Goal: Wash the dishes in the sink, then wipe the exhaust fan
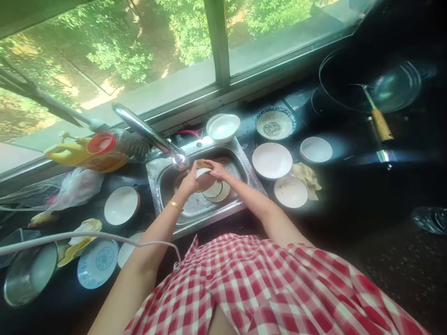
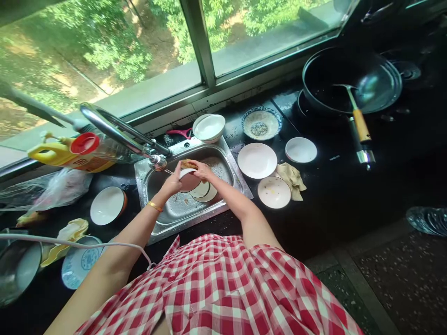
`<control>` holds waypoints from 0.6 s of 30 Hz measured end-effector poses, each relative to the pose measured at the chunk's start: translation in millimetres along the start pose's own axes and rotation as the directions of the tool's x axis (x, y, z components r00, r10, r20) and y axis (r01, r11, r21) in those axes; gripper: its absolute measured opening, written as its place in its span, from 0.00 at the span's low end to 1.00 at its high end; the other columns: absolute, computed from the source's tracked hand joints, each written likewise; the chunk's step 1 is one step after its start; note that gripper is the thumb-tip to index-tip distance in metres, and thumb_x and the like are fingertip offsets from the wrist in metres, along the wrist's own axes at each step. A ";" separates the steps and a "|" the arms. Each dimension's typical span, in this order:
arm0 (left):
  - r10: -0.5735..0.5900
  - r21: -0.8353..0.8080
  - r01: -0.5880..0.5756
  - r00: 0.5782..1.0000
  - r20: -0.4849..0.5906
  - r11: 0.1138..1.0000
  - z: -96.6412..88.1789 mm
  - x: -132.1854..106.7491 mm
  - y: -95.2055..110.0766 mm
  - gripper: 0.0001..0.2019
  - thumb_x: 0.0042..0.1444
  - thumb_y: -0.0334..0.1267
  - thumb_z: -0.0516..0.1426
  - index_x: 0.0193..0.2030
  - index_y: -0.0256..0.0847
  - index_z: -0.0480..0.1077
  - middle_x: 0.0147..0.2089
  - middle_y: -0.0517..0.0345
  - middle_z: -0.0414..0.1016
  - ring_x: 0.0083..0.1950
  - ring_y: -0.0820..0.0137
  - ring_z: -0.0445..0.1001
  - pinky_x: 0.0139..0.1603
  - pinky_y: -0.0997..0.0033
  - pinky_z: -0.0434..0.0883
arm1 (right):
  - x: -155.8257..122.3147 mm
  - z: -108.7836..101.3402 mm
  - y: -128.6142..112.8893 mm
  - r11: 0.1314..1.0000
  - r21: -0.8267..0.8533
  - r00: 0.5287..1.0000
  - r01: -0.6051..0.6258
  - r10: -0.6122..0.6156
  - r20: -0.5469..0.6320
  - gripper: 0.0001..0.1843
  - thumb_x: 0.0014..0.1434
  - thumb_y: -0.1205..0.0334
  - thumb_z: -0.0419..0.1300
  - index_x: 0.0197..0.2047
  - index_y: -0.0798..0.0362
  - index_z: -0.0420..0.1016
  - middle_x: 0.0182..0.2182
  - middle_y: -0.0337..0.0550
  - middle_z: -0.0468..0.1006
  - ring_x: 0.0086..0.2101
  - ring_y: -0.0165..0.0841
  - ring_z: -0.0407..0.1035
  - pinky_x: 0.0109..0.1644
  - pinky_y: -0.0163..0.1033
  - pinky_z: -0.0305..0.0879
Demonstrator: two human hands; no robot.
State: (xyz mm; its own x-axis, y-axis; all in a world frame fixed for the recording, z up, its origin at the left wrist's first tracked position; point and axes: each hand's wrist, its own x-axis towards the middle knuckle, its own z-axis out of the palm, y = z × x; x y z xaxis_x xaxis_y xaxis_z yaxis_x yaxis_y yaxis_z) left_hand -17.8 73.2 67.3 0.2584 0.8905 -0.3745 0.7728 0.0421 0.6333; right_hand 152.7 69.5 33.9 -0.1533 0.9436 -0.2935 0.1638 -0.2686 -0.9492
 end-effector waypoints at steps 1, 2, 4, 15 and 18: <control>-0.015 0.064 0.014 1.000 0.014 0.998 1.4 2.1 4.2 0.38 0.51 0.32 0.60 0.71 0.32 0.59 0.58 0.33 0.75 0.65 0.46 0.70 0.67 0.51 0.63 | 2.5 -3.7 -2.3 0.986 -0.160 0.997 0.054 -0.044 0.064 0.34 0.48 0.73 0.63 0.60 0.53 0.71 0.55 0.47 0.77 0.56 0.42 0.70 0.64 0.46 0.62; -0.018 0.117 0.017 1.000 0.013 0.993 3.8 3.8 9.4 0.36 0.54 0.34 0.58 0.70 0.29 0.59 0.55 0.30 0.76 0.63 0.45 0.71 0.65 0.50 0.64 | 3.9 -6.5 -4.9 0.954 -0.282 0.989 0.106 -0.073 0.125 0.36 0.46 0.74 0.63 0.61 0.52 0.72 0.55 0.47 0.77 0.56 0.44 0.70 0.64 0.48 0.62; 0.029 0.188 -0.023 0.999 -0.026 0.982 10.0 4.0 19.7 0.33 0.60 0.36 0.53 0.70 0.23 0.58 0.56 0.23 0.74 0.64 0.43 0.70 0.65 0.47 0.63 | 4.3 -10.6 -9.9 0.896 -0.414 0.981 0.159 -0.097 0.167 0.39 0.46 0.75 0.62 0.62 0.48 0.71 0.54 0.46 0.78 0.55 0.46 0.71 0.61 0.48 0.64; 0.333 0.053 -0.339 0.938 0.094 0.939 52.4 -30.9 1.9 0.21 0.61 0.35 0.54 0.61 0.37 0.71 0.67 0.39 0.68 0.73 0.52 0.59 0.74 0.43 0.50 | 10.3 -29.6 -14.1 0.943 -0.010 0.942 -0.333 0.332 -0.052 0.19 0.57 0.60 0.64 0.52 0.58 0.78 0.42 0.49 0.82 0.39 0.37 0.76 0.48 0.40 0.71; 0.056 -0.435 -0.075 0.997 -0.056 0.897 51.4 -12.8 7.6 0.20 0.63 0.39 0.52 0.60 0.37 0.70 0.59 0.43 0.76 0.65 0.56 0.70 0.67 0.53 0.64 | -6.9 -7.4 -18.9 0.987 -0.102 0.988 -0.128 0.118 -0.097 0.24 0.64 0.56 0.58 0.62 0.55 0.72 0.55 0.52 0.76 0.52 0.38 0.72 0.60 0.44 0.64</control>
State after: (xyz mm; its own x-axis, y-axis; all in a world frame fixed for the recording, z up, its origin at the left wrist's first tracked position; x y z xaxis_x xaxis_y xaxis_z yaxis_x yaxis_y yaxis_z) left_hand 14.5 38.9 42.1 0.2683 0.9155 -0.2998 0.4221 0.1680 0.8909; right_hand 157.8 69.6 54.7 -0.0376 0.9197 -0.3908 0.2810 -0.3655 -0.8874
